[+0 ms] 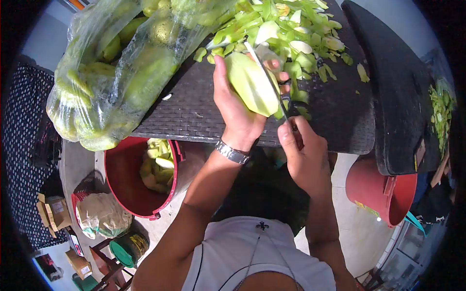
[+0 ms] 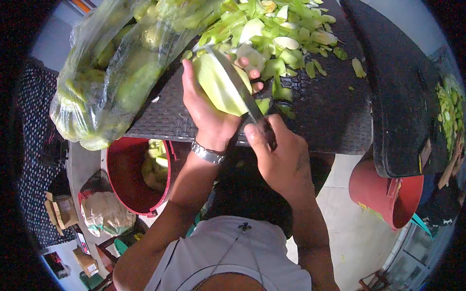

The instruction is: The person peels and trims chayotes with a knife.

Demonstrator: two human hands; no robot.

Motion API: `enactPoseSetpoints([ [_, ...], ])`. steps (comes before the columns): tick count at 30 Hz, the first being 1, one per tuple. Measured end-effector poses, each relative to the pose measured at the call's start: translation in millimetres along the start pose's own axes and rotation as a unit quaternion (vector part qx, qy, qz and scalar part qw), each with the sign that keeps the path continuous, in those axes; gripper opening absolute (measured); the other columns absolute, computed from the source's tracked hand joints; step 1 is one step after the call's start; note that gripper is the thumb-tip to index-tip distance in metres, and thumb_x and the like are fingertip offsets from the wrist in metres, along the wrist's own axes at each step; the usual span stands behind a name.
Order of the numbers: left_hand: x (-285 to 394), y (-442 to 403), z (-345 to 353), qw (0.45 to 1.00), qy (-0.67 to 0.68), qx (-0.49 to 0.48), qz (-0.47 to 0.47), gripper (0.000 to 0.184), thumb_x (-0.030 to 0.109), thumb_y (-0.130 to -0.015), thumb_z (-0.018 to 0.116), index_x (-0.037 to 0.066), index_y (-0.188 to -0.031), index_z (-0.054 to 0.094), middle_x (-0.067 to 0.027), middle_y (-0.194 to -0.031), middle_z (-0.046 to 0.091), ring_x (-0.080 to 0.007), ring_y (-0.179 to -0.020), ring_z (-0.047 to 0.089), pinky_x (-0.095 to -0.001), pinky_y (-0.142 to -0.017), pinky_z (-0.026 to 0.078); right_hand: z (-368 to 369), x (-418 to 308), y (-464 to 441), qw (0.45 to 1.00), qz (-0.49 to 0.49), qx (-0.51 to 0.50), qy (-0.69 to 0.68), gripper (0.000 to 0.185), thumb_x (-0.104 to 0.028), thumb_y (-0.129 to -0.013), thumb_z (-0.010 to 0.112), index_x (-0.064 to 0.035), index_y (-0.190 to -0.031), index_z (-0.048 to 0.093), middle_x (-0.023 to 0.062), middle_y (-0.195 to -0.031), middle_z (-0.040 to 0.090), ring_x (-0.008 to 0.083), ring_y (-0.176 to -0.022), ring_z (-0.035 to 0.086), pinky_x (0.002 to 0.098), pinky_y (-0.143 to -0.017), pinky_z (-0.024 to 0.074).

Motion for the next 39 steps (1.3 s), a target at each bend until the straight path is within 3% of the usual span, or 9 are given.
enactPoseSetpoints([
  [3, 2.2, 0.6, -6.2, 0.999, -0.002, -0.008, 0.035, 0.075, 0.07, -0.1, 0.031, 0.003, -0.122, 0.056, -0.0228, -0.108, 0.067, -0.0423, -0.092, 0.069, -0.0559, -0.079, 0.058, 3.7, -25.8, 3.4, 0.989, -0.145, 0.007, 0.032, 0.043, -0.042, -0.096, 0.071, -0.0024, -0.107, 0.059, 0.0182, -0.075, 0.063, 0.0373, -0.07, 0.066, 0.0422, -0.063, 0.051],
  [8, 5.1, 3.0, 1.4, 0.997, -0.007, -0.045, 0.066, 0.078, 0.069, -0.1, 0.029, -0.001, -0.125, 0.053, -0.0244, -0.106, 0.067, -0.0436, -0.09, 0.068, -0.0554, -0.08, 0.058, 16.6, -29.5, 2.3, 0.984, -0.178, -0.027, -0.002, 0.045, -0.043, -0.098, 0.066, 0.0001, -0.107, 0.058, 0.0241, -0.082, 0.066, 0.0464, -0.079, 0.068, 0.049, -0.066, 0.0531],
  [17, 12.3, 17.7, 13.0, 0.988, -0.078, -0.027, 0.129, 0.077, 0.066, -0.102, 0.026, -0.004, -0.123, 0.053, -0.0267, -0.105, 0.066, -0.0453, -0.091, 0.068, -0.0552, -0.087, 0.057, 24.9, -17.2, -3.7, 0.991, -0.106, -0.084, 0.0, 0.048, -0.038, -0.104, 0.059, 0.0048, -0.124, 0.054, 0.0289, -0.079, 0.066, 0.0494, -0.074, 0.067, 0.0517, -0.063, 0.0512],
  [20, 10.1, 19.7, 15.6, 0.986, -0.067, -0.031, 0.148, 0.075, 0.064, -0.103, 0.026, -0.004, -0.121, 0.053, -0.0273, -0.105, 0.066, -0.0453, -0.091, 0.069, -0.0551, -0.087, 0.057, 20.0, -27.3, -6.8, 0.984, -0.176, -0.009, -0.007, 0.05, -0.037, -0.103, 0.06, 0.0055, -0.129, 0.053, 0.0285, -0.079, 0.066, 0.0489, -0.073, 0.067, 0.0512, -0.06, 0.051],
  [25, 11.8, 12.9, 15.8, 0.993, -0.049, -0.014, 0.109, 0.074, 0.062, -0.103, 0.026, -0.005, -0.119, 0.054, -0.0276, -0.105, 0.066, -0.0451, -0.088, 0.069, -0.0546, -0.084, 0.057, 22.2, -28.5, -11.0, 0.967, -0.248, -0.048, 0.017, 0.055, -0.041, -0.101, 0.063, 0.0056, -0.128, 0.052, 0.0289, -0.08, 0.067, 0.0491, -0.077, 0.068, 0.0511, -0.061, 0.0532],
  [31, 21.3, 12.3, 14.8, 0.981, -0.105, 0.012, 0.161, 0.082, 0.069, -0.102, 0.026, -0.006, -0.119, 0.054, -0.0276, -0.103, 0.067, -0.0439, -0.085, 0.07, -0.0528, -0.08, 0.058, 26.4, -30.2, -18.9, 0.986, -0.152, -0.044, -0.057, 0.047, -0.04, -0.101, 0.063, 0.0049, -0.114, 0.056, 0.0265, -0.074, 0.066, 0.0474, -0.076, 0.07, 0.0493, -0.061, 0.053],
  [32, 20.5, 15.8, 19.3, 0.98, -0.11, 0.011, 0.164, 0.077, 0.067, -0.105, 0.026, -0.003, -0.119, 0.054, -0.0222, -0.101, 0.068, -0.0321, -0.083, 0.071, -0.0415, -0.079, 0.058, 26.8, -28.2, -22.0, 0.987, -0.121, -0.07, -0.076, 0.047, -0.04, -0.101, 0.063, 0.005, -0.112, 0.057, 0.0264, -0.073, 0.066, 0.0474, -0.076, 0.07, 0.0501, -0.062, 0.053],
  [33, 19.6, 18.5, 19.4, 0.979, -0.107, 0.022, 0.169, 0.077, 0.067, -0.106, 0.025, -0.004, -0.119, 0.054, -0.0218, -0.101, 0.068, -0.0314, -0.084, 0.07, -0.0415, -0.079, 0.058, 29.0, -25.2, -23.7, 0.987, -0.09, -0.094, -0.094, 0.047, -0.041, -0.101, 0.064, 0.005, -0.109, 0.058, 0.0263, -0.073, 0.066, 0.0473, -0.076, 0.07, 0.0509, -0.062, 0.0531],
  [39, 19.7, 19.0, 7.7, 0.974, -0.115, 0.048, 0.187, 0.068, 0.057, -0.11, 0.025, -0.004, -0.119, 0.054, -0.0192, -0.104, 0.067, -0.029, -0.086, 0.071, -0.04, -0.078, 0.058, 23.5, -24.5, -22.5, 0.992, -0.115, 0.026, 0.038, 0.053, -0.048, -0.1, 0.063, 0.0039, -0.098, 0.059, 0.0279, -0.07, 0.066, 0.0468, -0.071, 0.069, 0.0532, -0.063, 0.0538],
])
Point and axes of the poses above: each hand's wrist, its own y-axis away from the middle knuckle, its own z-axis out of the palm, x = y × z, the point moved 10 cm from there along -y, towards the middle knuckle
